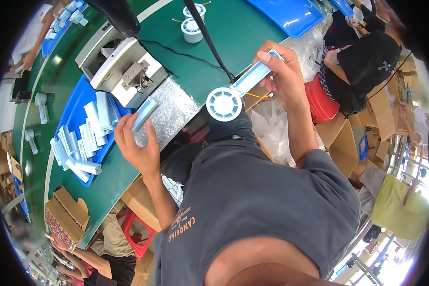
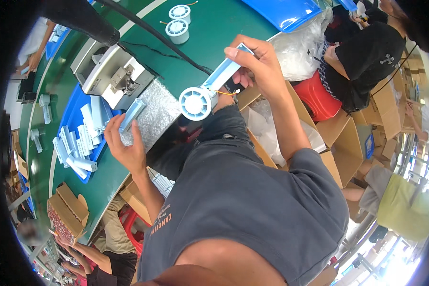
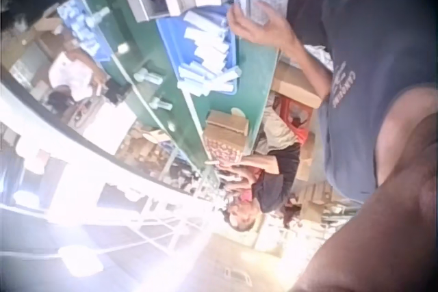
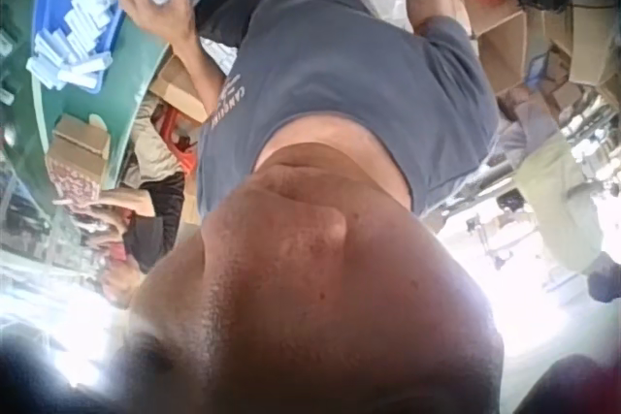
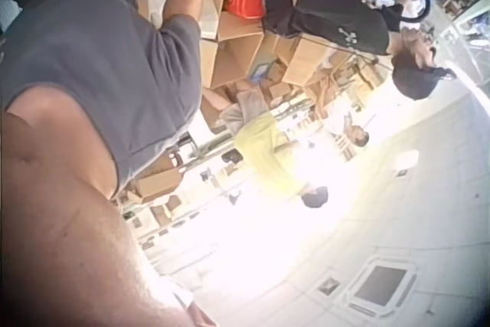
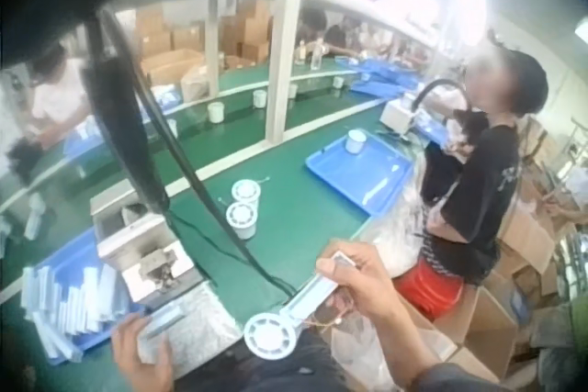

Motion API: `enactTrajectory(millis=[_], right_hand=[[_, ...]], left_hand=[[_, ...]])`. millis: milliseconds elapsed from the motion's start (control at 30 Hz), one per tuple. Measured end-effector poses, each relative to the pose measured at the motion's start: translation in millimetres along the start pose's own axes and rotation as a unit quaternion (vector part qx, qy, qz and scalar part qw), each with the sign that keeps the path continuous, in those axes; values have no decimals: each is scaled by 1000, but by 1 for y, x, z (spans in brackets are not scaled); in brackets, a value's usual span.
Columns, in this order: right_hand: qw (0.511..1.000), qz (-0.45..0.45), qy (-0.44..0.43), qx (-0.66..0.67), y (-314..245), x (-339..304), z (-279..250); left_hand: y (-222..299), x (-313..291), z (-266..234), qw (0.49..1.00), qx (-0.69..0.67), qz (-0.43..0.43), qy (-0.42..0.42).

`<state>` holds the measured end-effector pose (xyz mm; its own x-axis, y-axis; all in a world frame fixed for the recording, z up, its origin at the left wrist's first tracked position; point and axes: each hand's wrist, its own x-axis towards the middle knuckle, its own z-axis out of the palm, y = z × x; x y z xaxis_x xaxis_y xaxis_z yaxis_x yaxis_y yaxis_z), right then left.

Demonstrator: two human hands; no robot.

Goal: Assemble small electronic components into plastic housings at a factory assembly line station.

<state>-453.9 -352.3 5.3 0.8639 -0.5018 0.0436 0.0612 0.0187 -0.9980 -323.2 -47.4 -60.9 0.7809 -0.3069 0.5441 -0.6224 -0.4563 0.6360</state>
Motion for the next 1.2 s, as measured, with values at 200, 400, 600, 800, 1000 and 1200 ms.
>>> enactTrajectory(millis=[200, 400, 600, 800, 1000, 1200], right_hand=[[985, -101, -9, -142, -14, 48, -48], [995, -47, 31, -83, -38, 189, -49], [998, -36, -4, 45, 64, 459, -34], [989, 100, -54, 90, 88, 556, 176], [992, 124, 30, 14, 152, 611, 212], [754, -236, 32, -613, 149, 592, 175]], left_hand=[[-24, -19, 8, 995, 93, -7, -34], [-20, -24, 1, 995, 88, -16, -35], [-21, -15, 4, 999, 2, -33, -25], [-17, -20, -16, 979, -76, -187, -23], [-32, -29, -48, 958, -146, -244, -16], [-41, 45, -77, 872, -395, -280, 77]])
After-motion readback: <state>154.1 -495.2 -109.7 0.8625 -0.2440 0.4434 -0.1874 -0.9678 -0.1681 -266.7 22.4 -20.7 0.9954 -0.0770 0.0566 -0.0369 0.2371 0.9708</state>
